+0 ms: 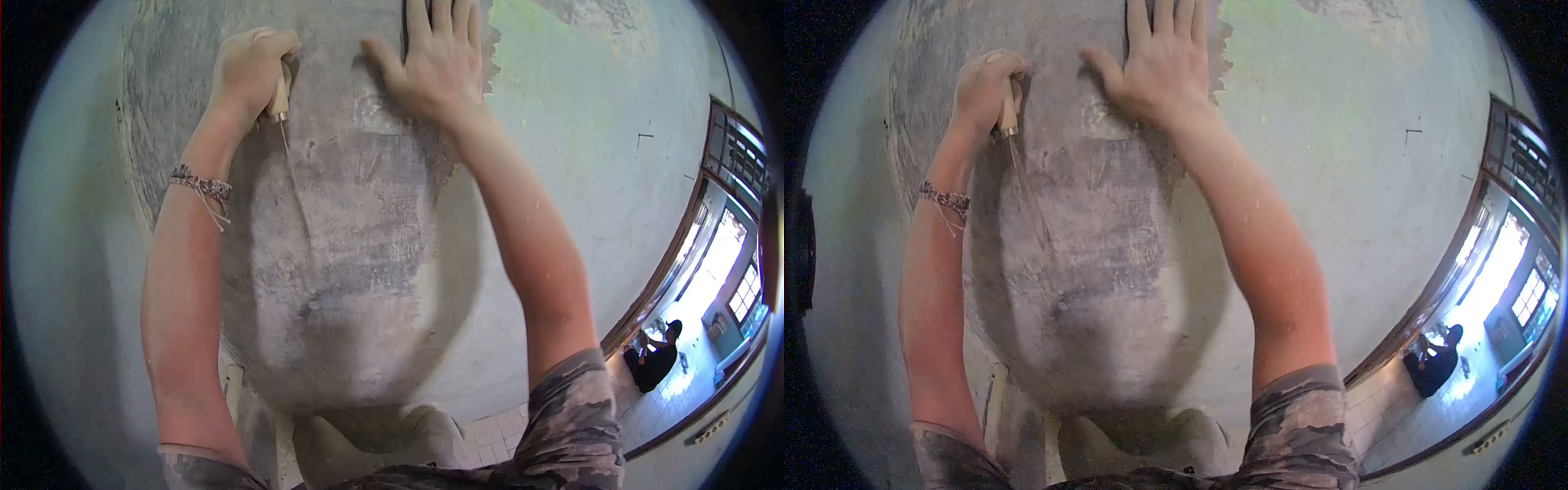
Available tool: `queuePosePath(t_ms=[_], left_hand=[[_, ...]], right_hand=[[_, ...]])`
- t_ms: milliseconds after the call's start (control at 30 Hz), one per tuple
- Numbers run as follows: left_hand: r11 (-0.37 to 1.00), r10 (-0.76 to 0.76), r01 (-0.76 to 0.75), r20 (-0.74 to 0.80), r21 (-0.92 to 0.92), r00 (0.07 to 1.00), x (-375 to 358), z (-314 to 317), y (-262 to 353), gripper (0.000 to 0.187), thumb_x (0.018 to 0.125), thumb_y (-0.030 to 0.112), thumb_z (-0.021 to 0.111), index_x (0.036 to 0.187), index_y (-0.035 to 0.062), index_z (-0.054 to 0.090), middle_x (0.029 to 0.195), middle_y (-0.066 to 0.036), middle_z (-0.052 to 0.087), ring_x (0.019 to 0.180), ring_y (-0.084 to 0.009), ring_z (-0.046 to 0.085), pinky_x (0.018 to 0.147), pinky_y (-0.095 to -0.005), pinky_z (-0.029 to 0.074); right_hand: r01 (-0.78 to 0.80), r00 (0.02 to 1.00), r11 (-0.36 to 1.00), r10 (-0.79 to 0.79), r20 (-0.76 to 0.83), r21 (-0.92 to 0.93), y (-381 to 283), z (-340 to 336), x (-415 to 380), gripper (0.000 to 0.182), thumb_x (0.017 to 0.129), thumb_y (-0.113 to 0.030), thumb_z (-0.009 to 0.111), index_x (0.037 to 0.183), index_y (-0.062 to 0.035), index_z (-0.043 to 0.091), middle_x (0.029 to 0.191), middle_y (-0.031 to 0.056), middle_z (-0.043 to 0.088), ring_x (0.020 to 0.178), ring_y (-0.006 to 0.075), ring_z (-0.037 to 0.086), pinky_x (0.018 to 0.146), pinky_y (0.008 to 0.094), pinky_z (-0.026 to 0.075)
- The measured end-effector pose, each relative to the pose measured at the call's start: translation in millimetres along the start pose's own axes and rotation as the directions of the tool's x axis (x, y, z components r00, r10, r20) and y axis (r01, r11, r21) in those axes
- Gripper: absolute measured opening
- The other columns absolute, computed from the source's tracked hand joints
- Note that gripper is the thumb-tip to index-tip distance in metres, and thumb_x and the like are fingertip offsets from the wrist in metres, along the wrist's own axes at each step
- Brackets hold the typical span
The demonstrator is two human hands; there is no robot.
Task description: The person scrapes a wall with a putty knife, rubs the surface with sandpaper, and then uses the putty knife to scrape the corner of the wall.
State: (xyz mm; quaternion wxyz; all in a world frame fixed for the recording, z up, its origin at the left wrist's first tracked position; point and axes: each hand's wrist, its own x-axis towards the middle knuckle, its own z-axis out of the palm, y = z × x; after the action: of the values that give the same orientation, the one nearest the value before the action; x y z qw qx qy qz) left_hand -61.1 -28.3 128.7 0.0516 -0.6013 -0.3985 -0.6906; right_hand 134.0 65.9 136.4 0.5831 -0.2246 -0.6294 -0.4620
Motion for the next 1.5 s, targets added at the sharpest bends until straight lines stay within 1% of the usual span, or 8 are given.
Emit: queuePosePath(t_ms=[200,433,567,1033,1133,1233,1400,1500], left_hand=[[0.998,0.055,-0.055,0.015,0.028,0.998,-5,-4,5,0.020,0.083,0.019,0.056,0.074,0.0017,0.059,0.061,-0.005,0.055,0.046,-0.0127,0.051,0.043,-0.0277,0.039],[0.999,-0.054,0.054,0.025,-0.005,0.998,-3,-4,1,0.017,0.082,0.019,0.057,0.077,0.0031,0.059,0.058,-0.004,0.053,0.043,-0.0131,0.050,0.043,-0.0272,0.039],[0.994,-0.061,0.066,0.058,-0.083,0.996,3,-9,4,0.017,0.083,0.019,0.056,0.076,0.0036,0.058,0.057,-0.004,0.053,0.042,-0.0131,0.049,0.041,-0.0283,0.038],[0.991,-0.117,0.120,0.053,-0.063,0.992,-7,-3,3,0.017,0.083,0.018,0.055,0.075,0.0030,0.056,0.060,-0.005,0.054,0.046,-0.0135,0.051,0.044,-0.0275,0.039],[0.973,0.148,-0.148,0.014,0.176,0.989,0,-8,-13,0.016,0.081,0.018,0.057,0.074,0.0035,0.058,0.060,-0.005,0.054,0.047,-0.0131,0.051,0.045,-0.0273,0.039],[0.999,0.006,-0.008,0.045,0.050,0.999,-6,-8,-1,0.016,0.080,0.018,0.059,0.073,0.0033,0.060,0.058,-0.004,0.054,0.047,-0.0127,0.051,0.046,-0.0274,0.040],[1.000,-0.015,0.015,0.017,0.013,1.000,-8,-6,-3,0.016,0.080,0.017,0.059,0.072,0.0031,0.060,0.057,-0.004,0.053,0.047,-0.0126,0.051,0.044,-0.0280,0.039],[0.999,-0.047,0.047,0.023,0.010,0.999,-3,-7,0,0.015,0.080,0.015,0.058,0.073,0.0029,0.060,0.058,-0.004,0.054,0.047,-0.0127,0.051,0.043,-0.0282,0.039]], right_hand=[[-0.144,0.987,0.985,0.150,-0.058,0.099,26,14,96,0.072,0.096,-0.047,0.036,0.140,0.0096,0.032,0.147,0.0333,0.025,0.140,0.0446,0.018,0.116,0.0500,0.011],[0.076,0.980,0.997,-0.074,-0.187,0.001,19,14,44,0.072,0.096,-0.047,0.035,0.140,0.0097,0.033,0.147,0.0317,0.027,0.140,0.0455,0.017,0.116,0.0503,0.009],[-0.150,0.988,0.988,0.151,-0.032,0.026,28,6,96,0.075,0.095,-0.051,0.037,0.142,0.0078,0.032,0.147,0.0322,0.027,0.140,0.0466,0.019,0.116,0.0520,0.007],[0.128,0.991,0.980,-0.120,-0.061,0.152,1,10,12,0.077,0.097,-0.051,0.031,0.142,0.0109,0.026,0.150,0.0313,0.022,0.143,0.0436,0.010,0.117,0.0481,0.007],[0.071,0.997,0.997,-0.071,0.031,0.016,6,-8,56,0.080,0.095,-0.054,0.033,0.143,0.0099,0.025,0.150,0.0320,0.020,0.142,0.0448,0.010,0.117,0.0498,0.007],[-0.126,0.992,0.989,0.124,0.033,0.080,35,14,131,0.083,0.094,-0.057,0.034,0.143,0.0091,0.026,0.151,0.0327,0.017,0.142,0.0471,0.010,0.116,0.0516,0.007],[0.181,0.984,0.981,-0.180,-0.012,0.077,9,13,21,0.077,0.096,-0.054,0.033,0.144,0.0053,0.028,0.151,0.0301,0.020,0.142,0.0463,0.011,0.117,0.0502,0.007],[0.047,0.996,0.976,-0.061,0.060,0.212,33,10,91,0.074,0.096,-0.050,0.036,0.144,0.0049,0.028,0.150,0.0302,0.021,0.141,0.0479,0.013,0.116,0.0516,0.007]])
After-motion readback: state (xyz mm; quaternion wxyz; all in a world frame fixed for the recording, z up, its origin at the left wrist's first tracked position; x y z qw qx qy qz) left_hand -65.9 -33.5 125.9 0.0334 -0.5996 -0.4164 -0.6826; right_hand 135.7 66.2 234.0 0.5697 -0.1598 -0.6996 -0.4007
